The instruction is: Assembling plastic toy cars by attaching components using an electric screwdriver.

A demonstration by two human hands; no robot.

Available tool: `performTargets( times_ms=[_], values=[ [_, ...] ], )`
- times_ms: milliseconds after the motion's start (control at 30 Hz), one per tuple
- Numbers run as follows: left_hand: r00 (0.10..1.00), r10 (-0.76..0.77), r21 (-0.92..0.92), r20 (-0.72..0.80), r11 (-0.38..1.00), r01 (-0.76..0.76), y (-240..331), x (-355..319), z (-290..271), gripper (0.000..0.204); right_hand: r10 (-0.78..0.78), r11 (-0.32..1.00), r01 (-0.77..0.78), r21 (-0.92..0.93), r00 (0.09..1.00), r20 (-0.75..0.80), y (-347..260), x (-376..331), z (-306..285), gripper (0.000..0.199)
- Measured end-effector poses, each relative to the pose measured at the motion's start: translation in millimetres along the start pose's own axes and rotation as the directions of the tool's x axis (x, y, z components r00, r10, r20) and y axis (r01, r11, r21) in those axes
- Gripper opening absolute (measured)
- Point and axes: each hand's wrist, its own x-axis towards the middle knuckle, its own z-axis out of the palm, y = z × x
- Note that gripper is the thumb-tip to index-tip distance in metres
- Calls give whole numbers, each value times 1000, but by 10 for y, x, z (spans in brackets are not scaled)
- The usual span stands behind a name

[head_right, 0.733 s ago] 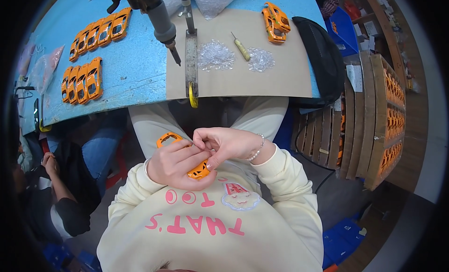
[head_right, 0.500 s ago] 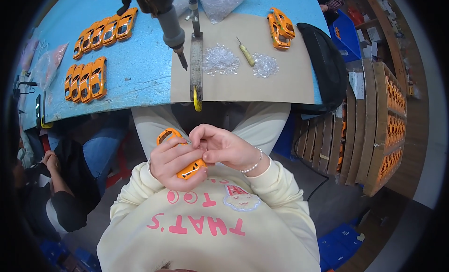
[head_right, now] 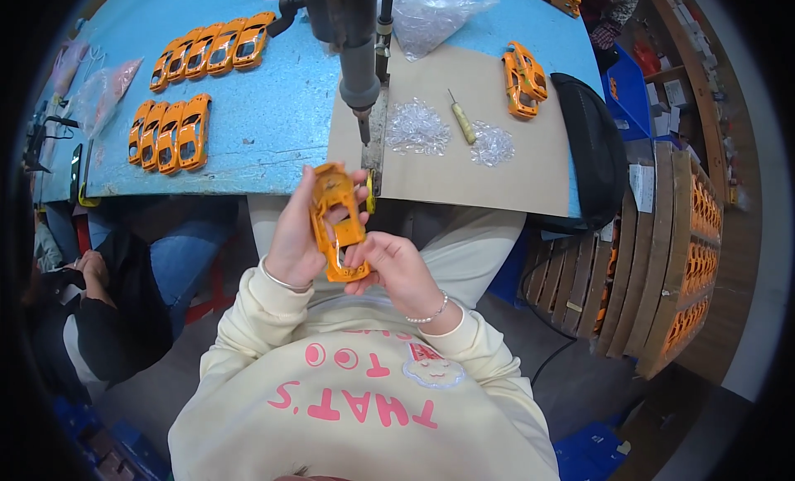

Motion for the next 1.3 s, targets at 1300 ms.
performTargets(
  times_ms=[1300],
  values=[
    [985,43,-35,167,999,-38,-11,82,35,42,-39,860,45,508,999,-23,-356,-169,316,57]
  ],
)
